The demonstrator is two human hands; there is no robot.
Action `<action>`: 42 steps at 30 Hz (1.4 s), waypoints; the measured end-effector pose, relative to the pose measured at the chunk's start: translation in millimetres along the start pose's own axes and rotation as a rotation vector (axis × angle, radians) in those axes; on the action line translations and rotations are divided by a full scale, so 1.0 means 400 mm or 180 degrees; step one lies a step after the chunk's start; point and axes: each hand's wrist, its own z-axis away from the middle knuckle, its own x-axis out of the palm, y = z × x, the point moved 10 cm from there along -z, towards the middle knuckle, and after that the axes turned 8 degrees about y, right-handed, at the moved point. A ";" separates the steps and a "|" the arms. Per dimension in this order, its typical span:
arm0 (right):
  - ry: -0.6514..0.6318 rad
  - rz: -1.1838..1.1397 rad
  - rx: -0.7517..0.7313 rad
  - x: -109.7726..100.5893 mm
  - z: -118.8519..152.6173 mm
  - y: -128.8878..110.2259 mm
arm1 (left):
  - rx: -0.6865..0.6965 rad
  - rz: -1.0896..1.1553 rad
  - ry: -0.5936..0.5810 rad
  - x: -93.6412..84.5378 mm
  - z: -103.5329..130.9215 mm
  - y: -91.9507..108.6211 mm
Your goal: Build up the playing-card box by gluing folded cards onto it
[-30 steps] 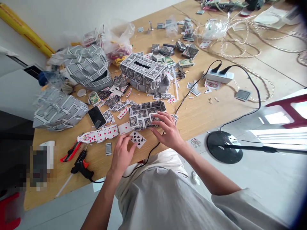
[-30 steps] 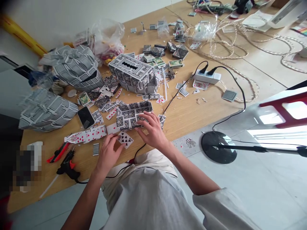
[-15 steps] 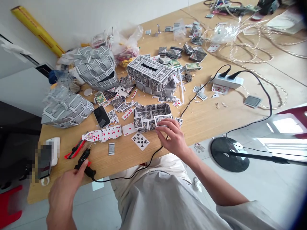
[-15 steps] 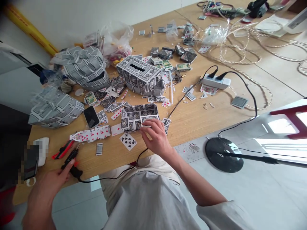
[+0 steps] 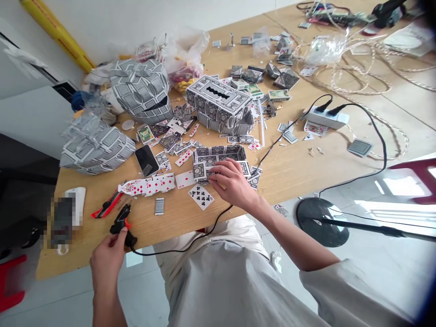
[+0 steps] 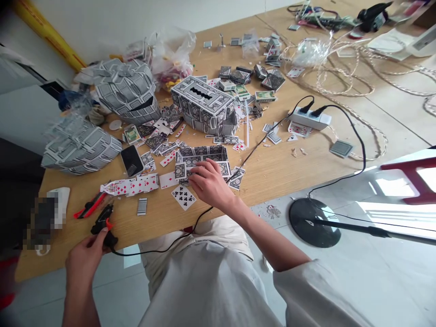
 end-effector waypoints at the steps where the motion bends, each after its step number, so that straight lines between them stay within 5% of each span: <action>1: -0.0022 -0.0024 0.0021 0.004 -0.001 0.002 | -0.0183 0.0108 0.0072 -0.006 0.010 -0.016; 5: -0.0155 -0.0168 0.0052 0.020 -0.003 0.008 | -0.0713 0.1901 0.0270 -0.020 0.065 -0.029; 10: -0.0292 -0.0258 0.0028 0.040 0.001 0.012 | -0.0866 0.3712 -0.0292 0.029 0.104 0.058; 17: -0.0360 -0.0346 0.0176 0.058 0.009 0.027 | -0.0617 0.4169 -0.1470 0.120 0.182 0.261; 24: -0.0410 -0.0372 0.0181 0.058 0.006 0.023 | 0.0385 0.3616 -0.2108 0.153 0.284 0.437; 34: -0.0642 -0.0189 0.0095 0.061 -0.003 0.016 | 0.1906 0.1855 -0.0772 0.135 0.302 0.541; 42: -0.0915 -0.0074 0.0032 0.056 -0.039 0.004 | 0.2329 0.1534 -0.0279 0.123 0.309 0.587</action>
